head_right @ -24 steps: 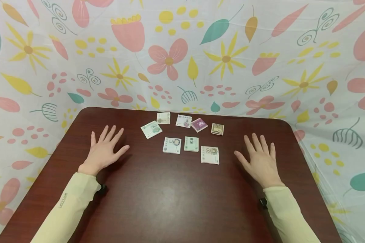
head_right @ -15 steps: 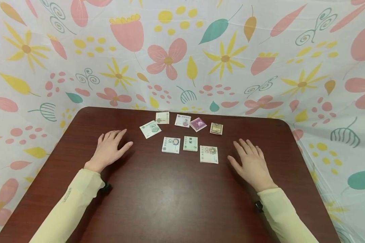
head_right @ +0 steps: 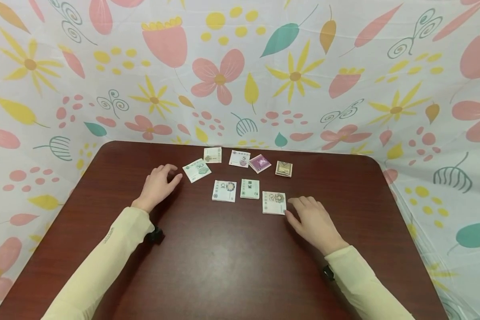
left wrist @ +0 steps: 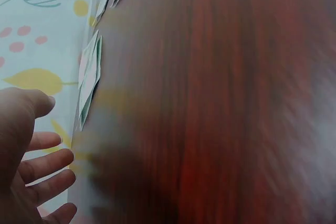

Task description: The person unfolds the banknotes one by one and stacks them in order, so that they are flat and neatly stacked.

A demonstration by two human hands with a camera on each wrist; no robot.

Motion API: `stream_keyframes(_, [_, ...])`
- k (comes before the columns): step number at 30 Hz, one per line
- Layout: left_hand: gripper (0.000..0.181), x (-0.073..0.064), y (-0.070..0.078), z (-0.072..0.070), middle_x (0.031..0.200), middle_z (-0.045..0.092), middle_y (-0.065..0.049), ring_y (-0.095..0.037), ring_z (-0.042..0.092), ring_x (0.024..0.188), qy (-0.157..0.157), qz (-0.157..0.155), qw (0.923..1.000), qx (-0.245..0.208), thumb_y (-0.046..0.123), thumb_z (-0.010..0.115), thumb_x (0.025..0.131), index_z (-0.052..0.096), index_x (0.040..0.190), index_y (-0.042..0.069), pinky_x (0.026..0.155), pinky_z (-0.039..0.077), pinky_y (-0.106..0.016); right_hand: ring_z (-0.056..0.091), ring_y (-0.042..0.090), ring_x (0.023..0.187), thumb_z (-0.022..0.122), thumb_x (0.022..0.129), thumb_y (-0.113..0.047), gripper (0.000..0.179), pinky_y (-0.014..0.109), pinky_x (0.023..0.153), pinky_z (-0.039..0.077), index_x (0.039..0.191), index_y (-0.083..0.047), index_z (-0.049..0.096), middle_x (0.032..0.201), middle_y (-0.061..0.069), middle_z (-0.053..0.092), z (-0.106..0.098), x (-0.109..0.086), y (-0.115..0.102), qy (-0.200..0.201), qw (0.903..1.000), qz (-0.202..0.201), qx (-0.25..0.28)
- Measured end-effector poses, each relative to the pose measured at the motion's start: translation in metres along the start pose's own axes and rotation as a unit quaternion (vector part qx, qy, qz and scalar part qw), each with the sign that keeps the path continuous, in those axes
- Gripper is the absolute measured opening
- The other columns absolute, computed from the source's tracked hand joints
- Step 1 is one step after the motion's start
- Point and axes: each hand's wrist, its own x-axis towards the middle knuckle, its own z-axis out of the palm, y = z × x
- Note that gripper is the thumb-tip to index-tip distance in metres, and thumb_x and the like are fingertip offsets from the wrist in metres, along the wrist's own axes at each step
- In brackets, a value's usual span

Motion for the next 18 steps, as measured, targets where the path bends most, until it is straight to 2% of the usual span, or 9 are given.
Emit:
stream_keyframes(9, [0.043, 0.021, 0.011, 0.008, 0.124, 0.062, -0.019, -0.04, 0.055, 0.117, -0.006, -0.033, 0.9989, -0.031, 0.033, 0.063, 0.104, 0.06, 0.134, 0.003, 0.1, 0.044, -0.059, 0.064, 0.032, 0.094, 0.073, 0.095, -0.019, 0.025, 0.052, 0.085, 0.052, 0.111, -0.001, 0.071, 0.103, 0.012, 0.072, 0.008, 0.005, -0.009, 0.016, 0.9994, -0.031, 0.001])
stream_keyframes(18, [0.047, 0.033, 0.02, 0.014, 0.13, 0.057, -0.024, -0.042, 0.053, 0.12, -0.017, -0.062, 0.9977, -0.021, 0.036, 0.068, 0.1, 0.061, 0.131, 0.0, 0.094, 0.048, -0.056, 0.063, 0.03, 0.093, 0.073, 0.095, -0.02, 0.022, 0.05, 0.084, 0.052, 0.108, -0.002, 0.071, 0.101, 0.011, 0.071, 0.012, 0.006, -0.012, 0.007, 0.9995, -0.031, -0.002])
